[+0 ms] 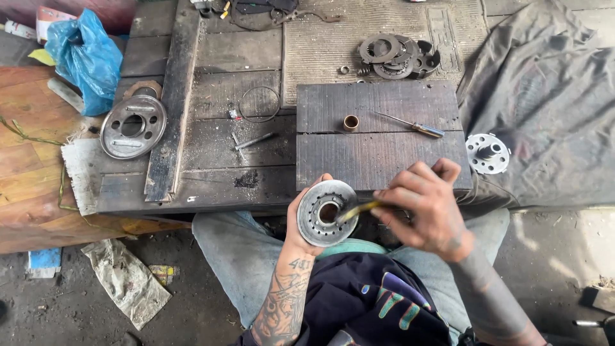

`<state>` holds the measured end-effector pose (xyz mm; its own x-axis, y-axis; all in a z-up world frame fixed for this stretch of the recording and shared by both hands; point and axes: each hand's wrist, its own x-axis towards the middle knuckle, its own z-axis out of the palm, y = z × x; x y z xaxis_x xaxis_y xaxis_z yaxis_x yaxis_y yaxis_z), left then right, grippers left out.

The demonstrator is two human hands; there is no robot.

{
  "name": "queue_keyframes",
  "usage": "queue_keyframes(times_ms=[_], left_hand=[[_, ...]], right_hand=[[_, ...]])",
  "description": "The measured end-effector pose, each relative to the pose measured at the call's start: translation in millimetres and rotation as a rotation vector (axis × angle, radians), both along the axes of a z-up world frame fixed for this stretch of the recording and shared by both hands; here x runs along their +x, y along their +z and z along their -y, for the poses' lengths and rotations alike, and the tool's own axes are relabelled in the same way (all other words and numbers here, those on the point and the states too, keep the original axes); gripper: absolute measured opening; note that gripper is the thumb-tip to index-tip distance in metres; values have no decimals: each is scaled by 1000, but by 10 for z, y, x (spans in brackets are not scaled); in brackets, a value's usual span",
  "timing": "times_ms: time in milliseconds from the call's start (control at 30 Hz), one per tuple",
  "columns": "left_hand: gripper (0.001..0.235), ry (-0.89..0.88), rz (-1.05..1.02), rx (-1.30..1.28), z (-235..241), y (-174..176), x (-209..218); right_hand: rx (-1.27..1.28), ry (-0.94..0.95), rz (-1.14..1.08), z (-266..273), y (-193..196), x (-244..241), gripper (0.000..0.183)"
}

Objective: Cleaning and inspecting motorcycle clutch plates and hub components using a brush and screwdriver

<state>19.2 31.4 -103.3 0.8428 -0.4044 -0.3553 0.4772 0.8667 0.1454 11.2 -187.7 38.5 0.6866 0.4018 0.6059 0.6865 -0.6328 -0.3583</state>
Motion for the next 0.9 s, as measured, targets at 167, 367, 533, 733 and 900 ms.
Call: queue_keyframes(times_ms=[167, 367, 533, 733, 900], left_hand=[[23, -28, 3, -55, -67, -310, 33], [42, 83, -247, 21, 59, -161, -21], [42, 64, -279, 12, 93, -131, 17], [20, -115, -411, 215, 186, 373, 44], [19, -141, -377, 219, 234, 469, -34]], right_hand=[[40, 20, -58, -75, -64, -66, 12], [76, 25, -99, -56, -232, -47, 20], [43, 0, -91, 48, -223, -25, 19], [-30, 96, -74, 270, 14, 119, 19], [-173, 152, -27, 406, 165, 229, 15]])
